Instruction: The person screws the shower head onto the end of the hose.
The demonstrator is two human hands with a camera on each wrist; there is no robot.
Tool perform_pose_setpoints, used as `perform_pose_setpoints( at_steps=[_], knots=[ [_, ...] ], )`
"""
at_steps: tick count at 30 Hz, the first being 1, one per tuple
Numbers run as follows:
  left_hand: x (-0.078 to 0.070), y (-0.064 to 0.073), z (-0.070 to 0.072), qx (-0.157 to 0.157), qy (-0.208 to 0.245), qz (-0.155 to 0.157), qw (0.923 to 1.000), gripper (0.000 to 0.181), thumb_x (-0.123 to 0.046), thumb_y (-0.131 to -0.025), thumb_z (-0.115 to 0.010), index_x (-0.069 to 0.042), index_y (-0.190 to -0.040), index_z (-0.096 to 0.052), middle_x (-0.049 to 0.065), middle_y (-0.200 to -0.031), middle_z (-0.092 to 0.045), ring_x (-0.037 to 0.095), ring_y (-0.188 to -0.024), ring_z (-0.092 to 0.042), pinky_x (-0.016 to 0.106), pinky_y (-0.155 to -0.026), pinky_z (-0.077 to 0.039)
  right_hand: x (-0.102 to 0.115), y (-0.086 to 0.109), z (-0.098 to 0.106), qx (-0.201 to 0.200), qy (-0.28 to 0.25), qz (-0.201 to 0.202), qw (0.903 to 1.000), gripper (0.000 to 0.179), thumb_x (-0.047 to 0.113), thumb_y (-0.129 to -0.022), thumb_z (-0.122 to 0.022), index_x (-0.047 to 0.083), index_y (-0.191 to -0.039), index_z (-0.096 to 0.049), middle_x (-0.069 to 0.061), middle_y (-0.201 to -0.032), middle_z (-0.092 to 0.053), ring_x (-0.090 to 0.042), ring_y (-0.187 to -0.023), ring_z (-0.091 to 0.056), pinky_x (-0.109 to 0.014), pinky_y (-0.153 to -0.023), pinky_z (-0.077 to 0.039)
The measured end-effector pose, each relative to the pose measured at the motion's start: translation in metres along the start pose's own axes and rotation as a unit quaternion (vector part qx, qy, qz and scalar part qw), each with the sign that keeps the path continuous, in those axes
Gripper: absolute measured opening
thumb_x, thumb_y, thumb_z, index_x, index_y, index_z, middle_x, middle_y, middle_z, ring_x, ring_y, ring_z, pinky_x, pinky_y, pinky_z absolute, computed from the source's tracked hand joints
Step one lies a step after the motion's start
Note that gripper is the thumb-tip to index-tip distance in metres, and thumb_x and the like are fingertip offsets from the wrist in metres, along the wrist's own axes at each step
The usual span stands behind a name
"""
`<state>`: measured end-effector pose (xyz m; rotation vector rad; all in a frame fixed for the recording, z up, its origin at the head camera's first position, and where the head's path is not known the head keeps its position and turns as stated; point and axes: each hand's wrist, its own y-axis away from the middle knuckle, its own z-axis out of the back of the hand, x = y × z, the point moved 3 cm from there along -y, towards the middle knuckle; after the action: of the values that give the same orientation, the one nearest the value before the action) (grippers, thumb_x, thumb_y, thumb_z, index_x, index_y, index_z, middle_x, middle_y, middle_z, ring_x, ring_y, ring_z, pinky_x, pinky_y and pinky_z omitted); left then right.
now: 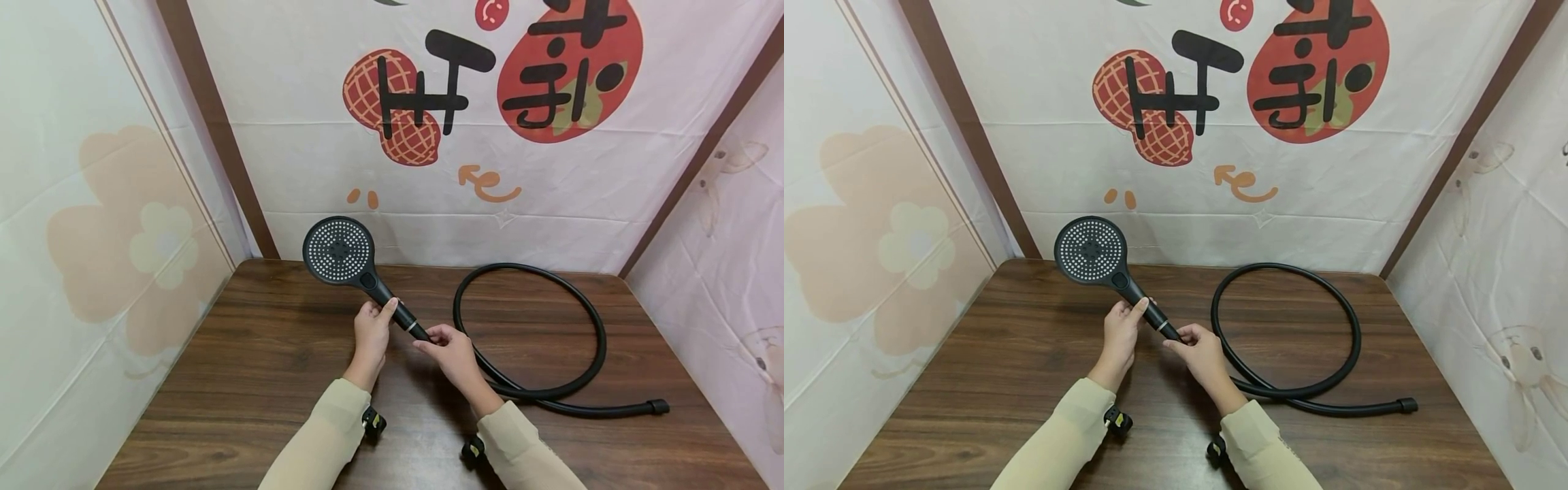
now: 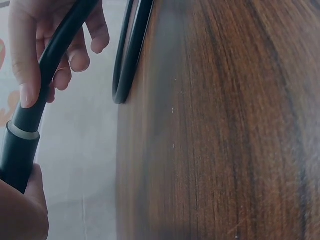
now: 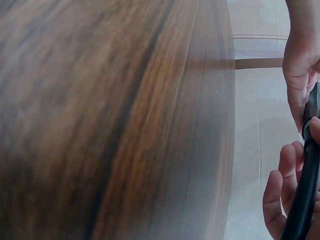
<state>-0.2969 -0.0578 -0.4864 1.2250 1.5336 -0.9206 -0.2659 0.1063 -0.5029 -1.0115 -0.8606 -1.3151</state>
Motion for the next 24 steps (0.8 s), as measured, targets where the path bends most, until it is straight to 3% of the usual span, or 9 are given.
perform_pose_setpoints(
  at_steps=[11,19,24],
  knots=[
    [0.0027,-0.0039,0.0013,0.006,0.002,0.005,1.0,0.028,-0.018,-0.098,-0.065,0.003,-0.115,-0.059,0.009,-0.1,-0.074,0.008,-0.088,-0.069,0.038,-0.094,-0.055,-0.0007,-0.0004,-0.0012,0.013,-0.006,-0.002,0.9999,0.022,0.029,-0.086,-0.078,0.009,-0.094,-0.075,-0.007,-0.081,-0.072,-0.011,-0.07,-0.058,-0.025,-0.062,-0.044],
    [0.0,-0.003,0.0004,0.003,0.002,0.005,1.0,0.025,-0.015,-0.098,-0.064,0.002,-0.114,-0.06,0.01,-0.1,-0.074,0.008,-0.087,-0.069,0.031,-0.088,-0.056,-0.0018,-0.0002,-0.0024,0.037,-0.01,-0.005,0.9993,0.023,0.032,-0.091,-0.072,0.009,-0.096,-0.075,-0.01,-0.085,-0.074,-0.034,-0.087,-0.065,-0.029,-0.069,-0.048],
    [0.0,-0.0025,0.0003,0.002,0.004,0.003,1.0,0.025,-0.015,-0.097,-0.065,0.003,-0.114,-0.06,0.011,-0.1,-0.074,0.007,-0.086,-0.069,0.031,-0.088,-0.056,-0.0004,0.0005,-0.0015,0.043,-0.007,0.002,0.9991,0.025,0.031,-0.093,-0.07,0.008,-0.098,-0.075,-0.014,-0.087,-0.075,-0.037,-0.088,-0.067,-0.03,-0.07,-0.049]
  ],
)
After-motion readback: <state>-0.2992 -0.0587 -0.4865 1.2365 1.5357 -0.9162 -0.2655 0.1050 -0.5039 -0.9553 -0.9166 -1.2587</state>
